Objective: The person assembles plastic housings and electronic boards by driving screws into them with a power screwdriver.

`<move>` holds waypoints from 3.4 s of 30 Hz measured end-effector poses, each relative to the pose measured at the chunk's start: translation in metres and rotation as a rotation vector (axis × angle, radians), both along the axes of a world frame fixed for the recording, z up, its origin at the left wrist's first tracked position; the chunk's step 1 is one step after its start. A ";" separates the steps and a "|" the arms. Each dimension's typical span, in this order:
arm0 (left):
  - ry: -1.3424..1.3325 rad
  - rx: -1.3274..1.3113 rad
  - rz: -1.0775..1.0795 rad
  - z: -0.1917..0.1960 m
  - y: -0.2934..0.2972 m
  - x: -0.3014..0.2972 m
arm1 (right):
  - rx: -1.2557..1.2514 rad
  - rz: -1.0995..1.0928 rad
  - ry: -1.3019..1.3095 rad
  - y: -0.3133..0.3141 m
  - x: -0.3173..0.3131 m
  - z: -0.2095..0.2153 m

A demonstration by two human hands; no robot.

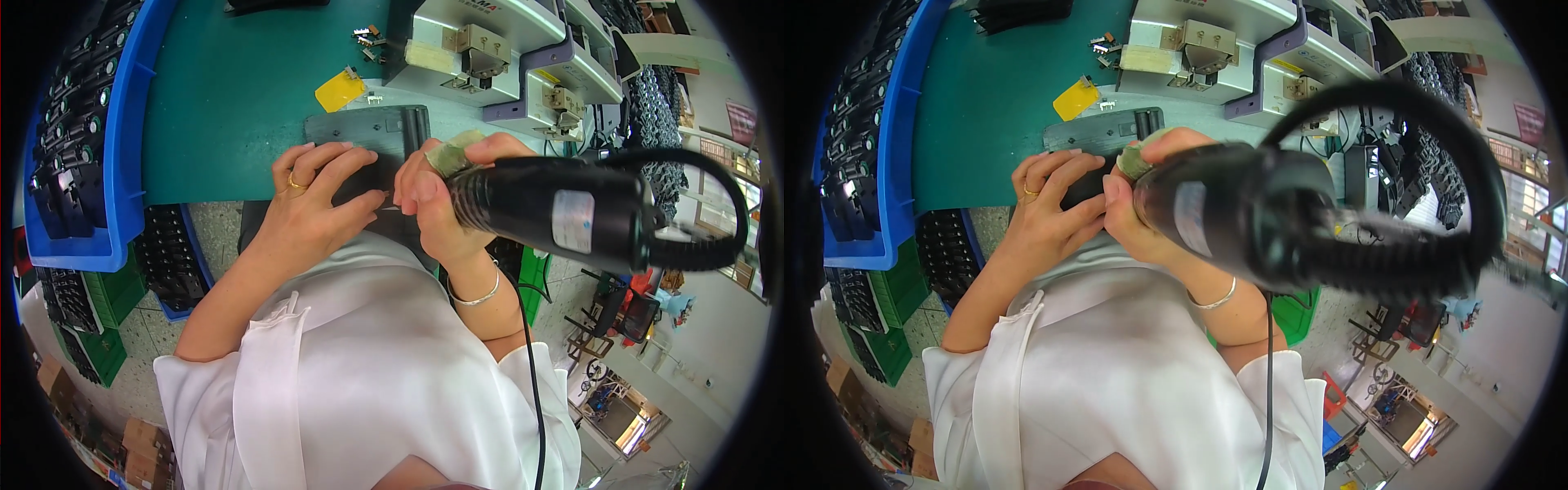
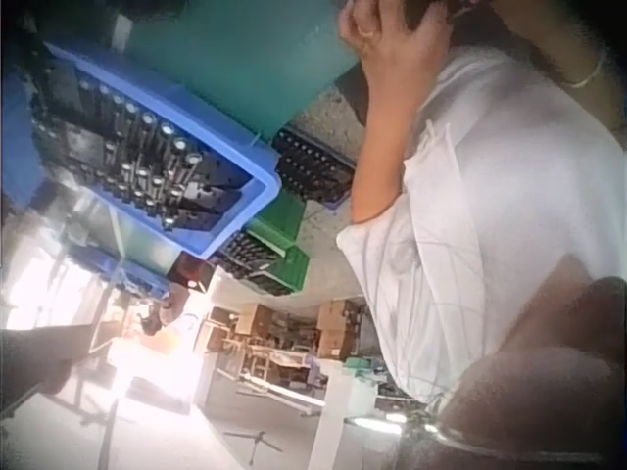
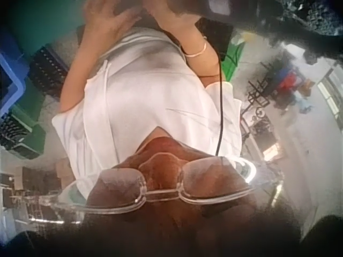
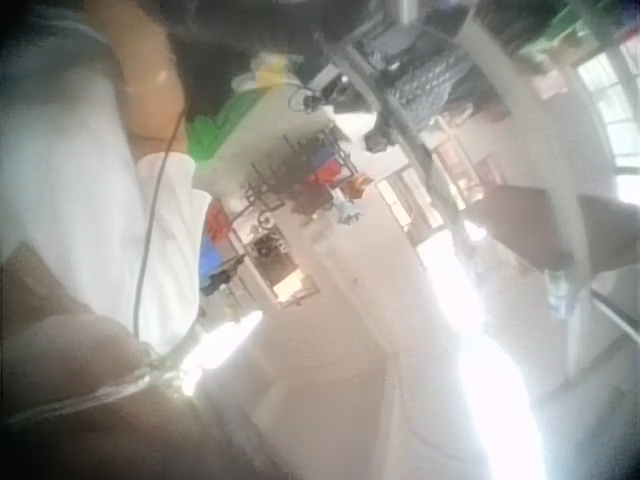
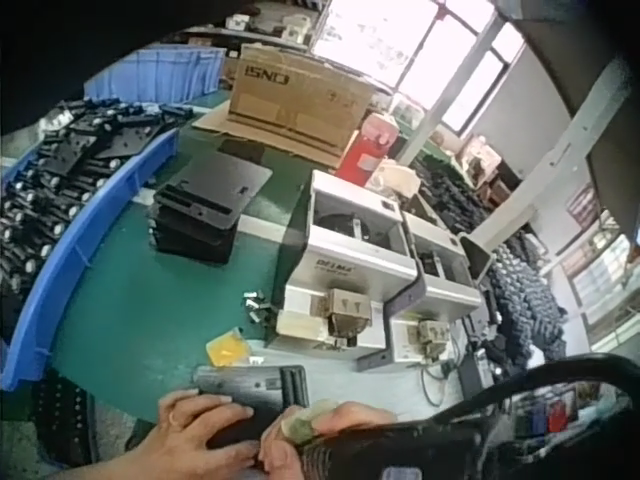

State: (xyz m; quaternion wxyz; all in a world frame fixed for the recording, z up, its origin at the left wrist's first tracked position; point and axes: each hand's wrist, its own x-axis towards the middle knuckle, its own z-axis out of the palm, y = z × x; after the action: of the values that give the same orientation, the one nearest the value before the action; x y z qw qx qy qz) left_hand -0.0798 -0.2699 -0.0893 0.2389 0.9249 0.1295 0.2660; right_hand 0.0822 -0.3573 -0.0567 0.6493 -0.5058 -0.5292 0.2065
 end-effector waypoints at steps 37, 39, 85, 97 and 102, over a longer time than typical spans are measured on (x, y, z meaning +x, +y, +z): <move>0.130 -0.103 -0.035 0.017 -0.008 0.026 | 0.528 -0.630 0.070 -0.024 0.135 0.063; 0.130 -0.109 -0.035 0.017 -0.008 0.027 | 0.562 -0.583 0.079 -0.025 0.138 0.062; -0.126 -0.156 0.049 0.033 -0.004 0.040 | 0.287 -0.159 0.539 -0.013 0.013 0.061; -0.058 -0.122 0.019 0.033 -0.003 0.028 | 0.192 -0.038 0.376 -0.009 0.005 0.056; 0.007 -0.114 0.042 0.023 -0.005 0.019 | 0.136 -0.064 0.244 -0.004 -0.007 0.042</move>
State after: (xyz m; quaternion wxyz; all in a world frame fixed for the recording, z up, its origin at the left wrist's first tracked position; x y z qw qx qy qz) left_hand -0.0610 -0.2745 -0.0662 0.2849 0.9078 0.1647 0.2600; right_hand 0.0755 -0.3615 -0.0142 0.7478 -0.4483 -0.4427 0.2094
